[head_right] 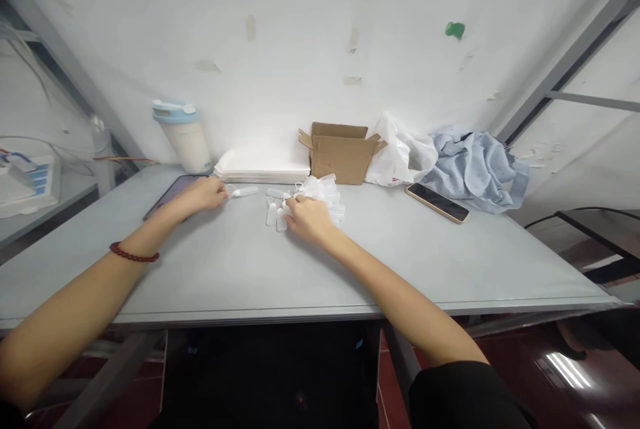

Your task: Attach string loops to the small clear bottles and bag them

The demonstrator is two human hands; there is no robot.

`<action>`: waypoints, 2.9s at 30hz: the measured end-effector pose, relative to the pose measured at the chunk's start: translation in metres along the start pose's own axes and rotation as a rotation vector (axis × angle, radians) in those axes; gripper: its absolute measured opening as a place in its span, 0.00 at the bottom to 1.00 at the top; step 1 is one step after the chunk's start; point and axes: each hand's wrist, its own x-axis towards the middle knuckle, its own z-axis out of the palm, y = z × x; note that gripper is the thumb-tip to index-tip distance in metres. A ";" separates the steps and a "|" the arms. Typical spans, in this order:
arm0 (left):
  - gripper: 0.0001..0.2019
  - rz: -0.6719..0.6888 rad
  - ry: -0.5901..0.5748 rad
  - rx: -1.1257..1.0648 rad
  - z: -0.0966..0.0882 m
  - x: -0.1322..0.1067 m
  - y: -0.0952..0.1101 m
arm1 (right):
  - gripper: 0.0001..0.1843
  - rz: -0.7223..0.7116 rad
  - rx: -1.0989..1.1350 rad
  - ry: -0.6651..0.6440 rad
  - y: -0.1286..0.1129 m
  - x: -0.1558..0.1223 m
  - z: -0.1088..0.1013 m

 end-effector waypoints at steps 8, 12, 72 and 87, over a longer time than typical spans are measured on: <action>0.05 -0.193 0.047 0.324 -0.001 -0.001 0.016 | 0.16 -0.047 -0.091 -0.006 -0.002 0.000 0.006; 0.07 -0.082 0.002 0.358 0.008 -0.001 0.020 | 0.14 -0.040 -0.086 -0.033 -0.005 0.001 0.010; 0.11 0.133 -0.322 -0.463 0.031 -0.028 0.068 | 0.24 0.297 1.237 0.283 0.014 0.006 -0.019; 0.10 0.118 -0.323 -0.488 0.032 -0.028 0.068 | 0.23 0.271 1.175 0.290 0.015 0.007 -0.015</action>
